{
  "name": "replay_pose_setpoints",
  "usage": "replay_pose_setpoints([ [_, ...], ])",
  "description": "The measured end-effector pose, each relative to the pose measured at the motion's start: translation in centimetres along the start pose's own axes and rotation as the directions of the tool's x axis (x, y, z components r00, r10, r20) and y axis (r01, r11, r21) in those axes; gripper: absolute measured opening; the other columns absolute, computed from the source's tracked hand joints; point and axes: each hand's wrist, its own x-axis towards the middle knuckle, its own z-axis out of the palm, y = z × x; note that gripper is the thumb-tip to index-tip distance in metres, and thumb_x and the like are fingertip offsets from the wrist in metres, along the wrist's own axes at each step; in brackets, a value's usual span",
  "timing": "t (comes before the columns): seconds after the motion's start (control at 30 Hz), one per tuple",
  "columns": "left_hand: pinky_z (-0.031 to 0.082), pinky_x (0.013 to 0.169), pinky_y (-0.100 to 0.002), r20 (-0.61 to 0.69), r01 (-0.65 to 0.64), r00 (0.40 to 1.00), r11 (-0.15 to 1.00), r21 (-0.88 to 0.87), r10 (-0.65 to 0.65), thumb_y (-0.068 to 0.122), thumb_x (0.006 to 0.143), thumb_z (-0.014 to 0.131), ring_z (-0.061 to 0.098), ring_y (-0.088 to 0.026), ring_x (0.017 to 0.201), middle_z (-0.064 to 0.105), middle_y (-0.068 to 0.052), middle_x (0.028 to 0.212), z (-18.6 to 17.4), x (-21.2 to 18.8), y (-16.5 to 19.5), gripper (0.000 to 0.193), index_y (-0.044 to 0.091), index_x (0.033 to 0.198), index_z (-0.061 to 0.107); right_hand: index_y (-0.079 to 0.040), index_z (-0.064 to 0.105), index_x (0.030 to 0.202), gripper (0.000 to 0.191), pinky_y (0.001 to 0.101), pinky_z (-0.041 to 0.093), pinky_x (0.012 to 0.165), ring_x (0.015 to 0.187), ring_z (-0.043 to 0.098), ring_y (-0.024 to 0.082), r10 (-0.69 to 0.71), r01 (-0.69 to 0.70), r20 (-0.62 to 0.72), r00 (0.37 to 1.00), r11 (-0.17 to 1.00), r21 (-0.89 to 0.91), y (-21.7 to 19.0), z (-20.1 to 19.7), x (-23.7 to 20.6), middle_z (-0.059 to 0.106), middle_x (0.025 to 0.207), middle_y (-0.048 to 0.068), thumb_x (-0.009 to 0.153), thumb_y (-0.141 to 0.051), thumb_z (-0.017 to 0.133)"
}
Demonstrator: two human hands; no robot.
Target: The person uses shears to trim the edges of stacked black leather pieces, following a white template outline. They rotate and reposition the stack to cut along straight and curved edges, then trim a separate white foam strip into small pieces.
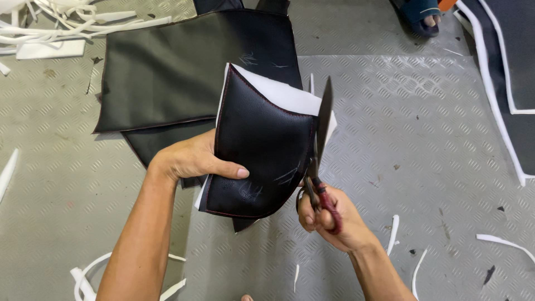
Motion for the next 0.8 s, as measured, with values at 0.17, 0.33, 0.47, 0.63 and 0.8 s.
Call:
replay_pose_setpoints([
  [0.17,0.04,0.116,-0.035,0.029,-0.012,1.0,1.0,-0.018,0.012,0.015,0.07,0.087,0.057,-0.022,0.134,0.065,-0.012,0.143,-0.2,0.0,0.0,0.085,0.001,0.147,0.054,0.004,0.052,0.137,0.085,0.0309,0.042,0.059,0.063,0.052,0.016,0.024,-0.029,-0.086,0.996,0.998,-0.055,0.6,-0.6,-0.3,0.058,0.073,0.005,0.077,-0.043,0.088],
  [0.33,0.039,0.115,-0.033,-0.124,-0.158,0.981,0.986,-0.045,0.151,0.014,0.076,0.083,0.053,-0.016,0.131,0.06,-0.006,0.144,-1.0,-1.0,1.9,0.084,0.005,0.151,0.046,0.004,0.049,0.144,0.088,0.0295,0.044,0.067,0.073,0.055,0.016,-0.089,0.082,-0.107,0.99,0.995,-0.064,0.7,-1.7,-0.2,0.061,0.083,0.006,0.08,-0.044,0.087],
  [0.47,0.046,0.108,-0.033,0.086,0.006,0.996,1.0,0.017,-0.007,0.017,0.076,0.083,0.06,-0.015,0.121,0.068,-0.008,0.134,-1.1,-1.6,3.5,0.076,0.003,0.145,0.056,0.012,0.051,0.136,0.073,0.0271,0.041,0.069,0.078,0.052,0.013,-0.151,0.095,-0.233,0.961,0.968,-0.234,0.2,-2.4,0.9,0.064,0.099,0.009,0.089,-0.034,0.083],
  [0.63,0.046,0.109,-0.034,0.227,0.01,0.972,0.975,0.22,-0.061,0.03,0.079,0.08,0.06,-0.015,0.122,0.071,-0.009,0.132,-0.1,-1.2,3.7,0.073,0.002,0.143,0.057,0.003,0.048,0.141,0.064,0.0295,0.051,0.097,0.106,0.065,0.016,-0.267,0.186,-0.326,0.907,0.948,-0.258,-1.2,-0.6,3.2,0.068,0.116,0.009,0.087,-0.017,0.077],
  [0.8,0.043,0.114,-0.049,-0.078,-0.174,0.883,0.169,-0.97,0.463,0.041,0.098,0.079,0.055,-0.039,0.13,0.06,-0.03,0.14,3.4,-2.3,-0.6,0.083,-0.009,0.153,0.043,0.001,0.05,0.133,0.052,0.0334,0.054,0.1,0.109,0.068,0.018,-0.376,0.382,-0.457,0.806,0.92,-0.083,-3.0,2.8,5.6,0.068,0.118,0.009,0.087,-0.005,0.074],
])
